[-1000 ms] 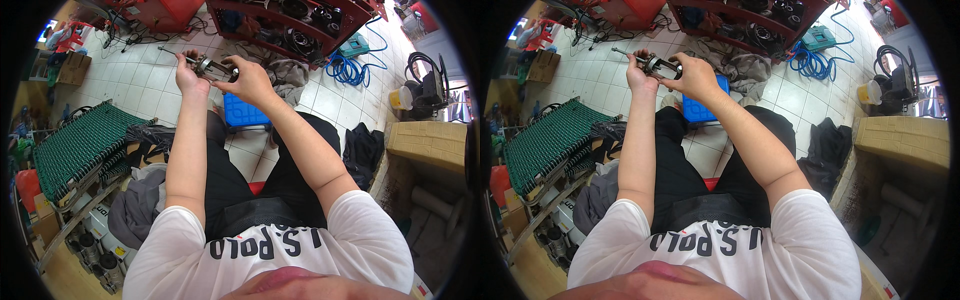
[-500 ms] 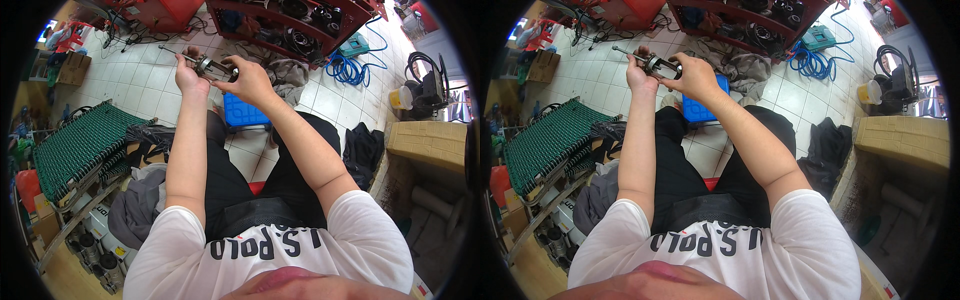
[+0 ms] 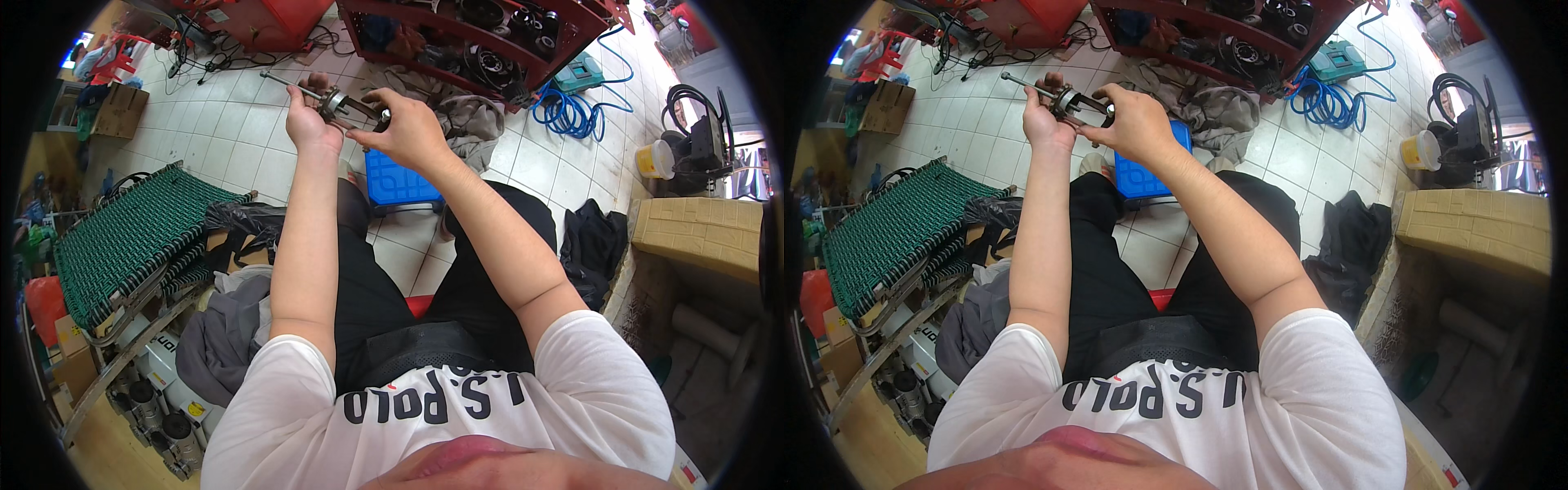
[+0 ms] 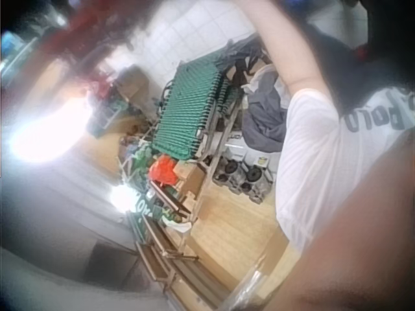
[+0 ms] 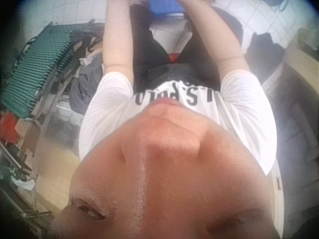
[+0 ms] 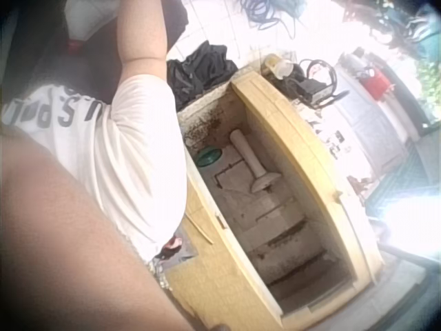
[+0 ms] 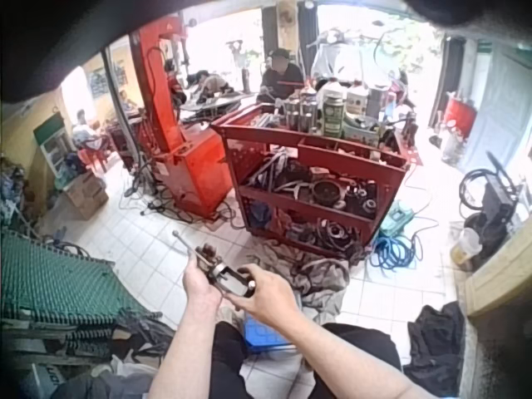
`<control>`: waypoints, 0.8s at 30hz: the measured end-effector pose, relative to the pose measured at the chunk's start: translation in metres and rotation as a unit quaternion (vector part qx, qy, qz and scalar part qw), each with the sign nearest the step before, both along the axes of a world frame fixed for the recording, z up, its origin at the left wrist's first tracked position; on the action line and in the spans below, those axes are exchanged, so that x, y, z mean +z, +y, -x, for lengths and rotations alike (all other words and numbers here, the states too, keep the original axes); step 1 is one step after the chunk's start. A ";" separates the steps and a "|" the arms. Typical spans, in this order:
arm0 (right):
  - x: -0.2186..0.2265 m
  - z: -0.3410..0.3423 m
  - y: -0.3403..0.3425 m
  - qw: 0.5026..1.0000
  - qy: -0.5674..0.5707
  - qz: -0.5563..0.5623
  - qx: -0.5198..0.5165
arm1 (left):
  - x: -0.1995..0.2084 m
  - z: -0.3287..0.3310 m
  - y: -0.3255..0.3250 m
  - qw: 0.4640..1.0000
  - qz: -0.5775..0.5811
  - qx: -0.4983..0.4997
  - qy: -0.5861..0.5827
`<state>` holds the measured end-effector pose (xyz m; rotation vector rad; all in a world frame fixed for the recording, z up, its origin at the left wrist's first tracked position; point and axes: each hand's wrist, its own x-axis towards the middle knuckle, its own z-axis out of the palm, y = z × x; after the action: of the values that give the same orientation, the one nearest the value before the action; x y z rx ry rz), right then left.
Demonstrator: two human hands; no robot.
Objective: The person holds a metal mechanical component and rotates a threaded rod with their fingers.
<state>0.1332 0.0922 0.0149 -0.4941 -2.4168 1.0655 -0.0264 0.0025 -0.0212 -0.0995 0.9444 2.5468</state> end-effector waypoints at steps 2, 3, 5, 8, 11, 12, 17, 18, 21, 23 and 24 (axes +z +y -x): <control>0.000 0.001 -0.001 1.000 0.003 -0.001 0.000 | -0.001 0.002 -0.001 1.000 -0.001 0.002 0.001; 0.000 0.001 0.000 1.000 0.003 -0.002 -0.002 | 0.001 0.000 0.000 1.000 -0.002 0.002 0.000; -0.002 0.000 0.001 1.000 0.002 -0.003 -0.003 | 0.005 -0.004 0.003 0.999 0.032 0.014 -0.018; 0.000 0.000 0.000 1.000 -0.002 -0.008 -0.002 | 0.005 -0.002 0.001 0.999 0.040 0.007 -0.013; 0.001 0.000 -0.001 1.000 -0.003 0.000 0.003 | 0.001 0.001 0.000 1.000 0.017 0.011 -0.004; 0.001 0.000 -0.001 1.000 -0.003 0.005 0.005 | 0.000 0.002 0.000 1.000 0.007 0.016 -0.003; 0.002 0.000 0.000 1.000 -0.006 0.005 0.003 | -0.002 0.002 0.001 1.000 -0.011 0.014 -0.007; 0.002 -0.001 0.000 1.000 -0.006 0.004 0.002 | -0.001 0.001 0.002 1.000 -0.011 0.015 -0.010; 0.002 -0.001 0.001 1.000 -0.006 -0.002 0.001 | 0.000 0.002 0.001 0.998 0.065 -0.012 -0.018; 0.002 0.000 0.000 1.000 -0.005 -0.003 0.001 | -0.003 0.006 0.000 0.998 0.054 -0.012 -0.016; 0.002 0.000 -0.001 1.000 -0.005 -0.004 0.001 | -0.005 0.007 0.000 0.999 0.049 -0.013 -0.016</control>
<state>0.1332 0.0913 0.0166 -0.4971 -2.4299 1.0566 -0.0338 0.0022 -0.0260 -0.1544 1.0514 2.4672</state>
